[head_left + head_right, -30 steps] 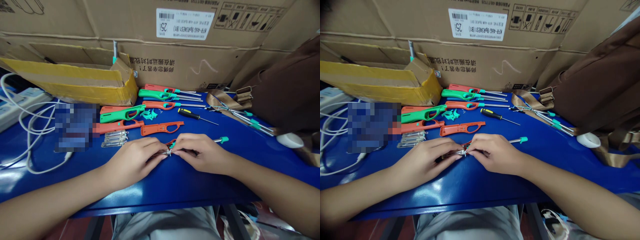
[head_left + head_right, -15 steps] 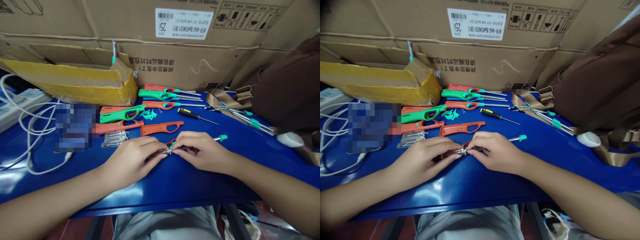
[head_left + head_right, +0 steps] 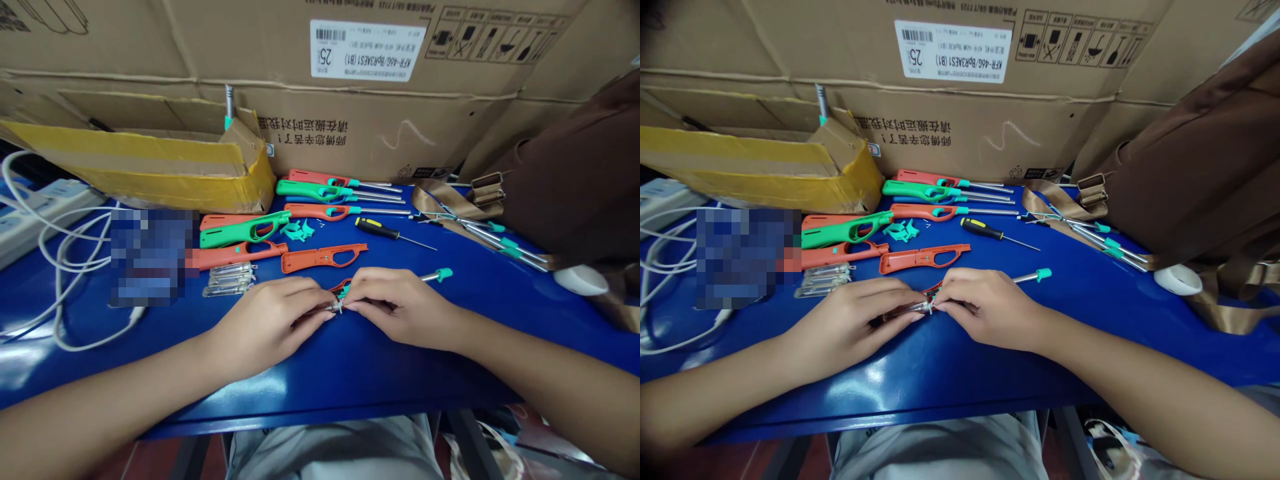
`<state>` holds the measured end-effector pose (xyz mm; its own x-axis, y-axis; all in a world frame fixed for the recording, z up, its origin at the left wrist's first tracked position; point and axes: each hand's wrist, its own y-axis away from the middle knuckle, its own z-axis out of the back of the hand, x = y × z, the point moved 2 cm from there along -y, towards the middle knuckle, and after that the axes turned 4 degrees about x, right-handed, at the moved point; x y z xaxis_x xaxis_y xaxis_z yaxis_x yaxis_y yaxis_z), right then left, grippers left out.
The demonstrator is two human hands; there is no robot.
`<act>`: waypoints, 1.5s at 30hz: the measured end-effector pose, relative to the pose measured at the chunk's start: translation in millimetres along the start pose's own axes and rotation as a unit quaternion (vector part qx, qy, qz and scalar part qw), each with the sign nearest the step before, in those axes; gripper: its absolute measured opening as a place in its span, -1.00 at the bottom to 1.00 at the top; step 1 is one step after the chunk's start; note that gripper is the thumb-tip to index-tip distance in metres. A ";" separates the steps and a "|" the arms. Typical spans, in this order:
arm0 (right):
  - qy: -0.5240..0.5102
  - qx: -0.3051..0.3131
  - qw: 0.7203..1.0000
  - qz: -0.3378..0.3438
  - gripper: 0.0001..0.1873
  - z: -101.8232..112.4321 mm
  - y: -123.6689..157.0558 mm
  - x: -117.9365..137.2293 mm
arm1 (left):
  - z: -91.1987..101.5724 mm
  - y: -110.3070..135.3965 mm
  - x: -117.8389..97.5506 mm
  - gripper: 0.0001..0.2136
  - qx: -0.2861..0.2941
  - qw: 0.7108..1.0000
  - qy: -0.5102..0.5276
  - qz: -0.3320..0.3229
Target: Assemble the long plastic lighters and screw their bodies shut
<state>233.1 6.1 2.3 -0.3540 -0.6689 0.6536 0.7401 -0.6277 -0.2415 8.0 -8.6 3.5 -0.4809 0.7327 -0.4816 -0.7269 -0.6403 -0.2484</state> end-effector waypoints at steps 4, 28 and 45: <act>-0.012 0.002 1.000 -0.004 -0.83 -1.0 0.4 -0.2 | -1.7 -0.1 0.2 -0.84 -0.004 1.000 0.003 -0.003; 0.029 -0.034 0.999 0.005 -0.85 -1.2 -0.3 2.5 | 5.2 -2.9 -0.7 -0.85 -0.015 1.000 -0.005 0.005; 0.138 0.009 0.990 -0.033 -0.84 6.1 -1.6 1.6 | 9.4 -3.3 3.4 -0.82 0.013 0.999 -0.045 0.027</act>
<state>234.9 8.5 8.1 -0.5437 -0.7110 0.4460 0.7184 -0.6690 -0.1907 4.2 -1.8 10.5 -0.5614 0.7151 -0.4165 -0.7104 -0.6746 -0.2007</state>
